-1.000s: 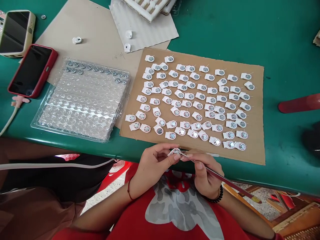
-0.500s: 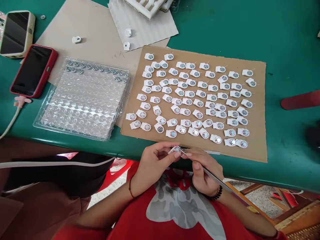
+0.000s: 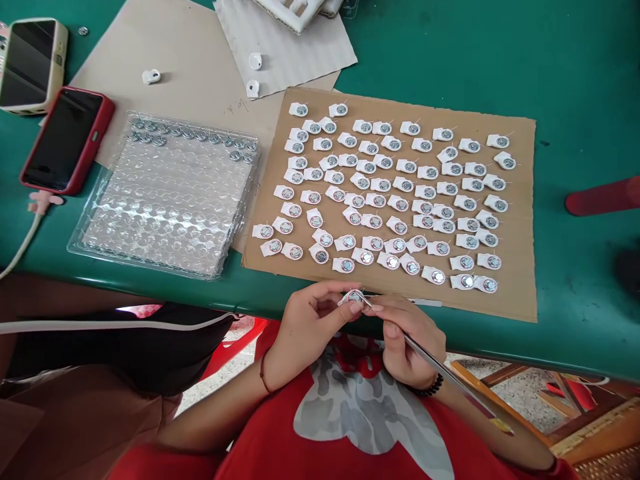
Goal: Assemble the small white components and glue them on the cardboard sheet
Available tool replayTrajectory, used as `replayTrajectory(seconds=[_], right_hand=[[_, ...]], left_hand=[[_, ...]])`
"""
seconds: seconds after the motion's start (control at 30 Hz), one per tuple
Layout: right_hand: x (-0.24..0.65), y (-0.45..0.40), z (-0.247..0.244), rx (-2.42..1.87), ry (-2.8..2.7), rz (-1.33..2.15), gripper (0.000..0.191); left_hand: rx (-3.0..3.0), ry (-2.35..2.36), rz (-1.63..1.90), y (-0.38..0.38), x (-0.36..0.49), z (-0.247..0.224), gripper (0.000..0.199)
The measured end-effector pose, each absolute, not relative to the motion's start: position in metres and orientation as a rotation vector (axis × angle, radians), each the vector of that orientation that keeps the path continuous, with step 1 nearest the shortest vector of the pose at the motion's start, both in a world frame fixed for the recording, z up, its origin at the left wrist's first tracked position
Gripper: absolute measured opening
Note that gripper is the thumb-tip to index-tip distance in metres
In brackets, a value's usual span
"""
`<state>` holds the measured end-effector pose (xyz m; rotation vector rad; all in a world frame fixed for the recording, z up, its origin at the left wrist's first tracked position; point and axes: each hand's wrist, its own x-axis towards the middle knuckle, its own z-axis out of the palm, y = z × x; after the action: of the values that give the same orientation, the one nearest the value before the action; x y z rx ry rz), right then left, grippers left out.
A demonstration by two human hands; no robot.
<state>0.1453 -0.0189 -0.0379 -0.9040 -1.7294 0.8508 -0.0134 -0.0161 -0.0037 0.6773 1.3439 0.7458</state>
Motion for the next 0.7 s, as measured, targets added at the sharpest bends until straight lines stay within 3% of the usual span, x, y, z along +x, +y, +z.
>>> replayTrajectory(seconds=[0.7], right_hand=[[0.1471, -0.0193, -0.0394, -0.855, -1.808, 0.803, 0.041]], left_hand=[[0.694, 1.358, 0.747, -0.0156, -0.0124, -0.0044, 0.028]])
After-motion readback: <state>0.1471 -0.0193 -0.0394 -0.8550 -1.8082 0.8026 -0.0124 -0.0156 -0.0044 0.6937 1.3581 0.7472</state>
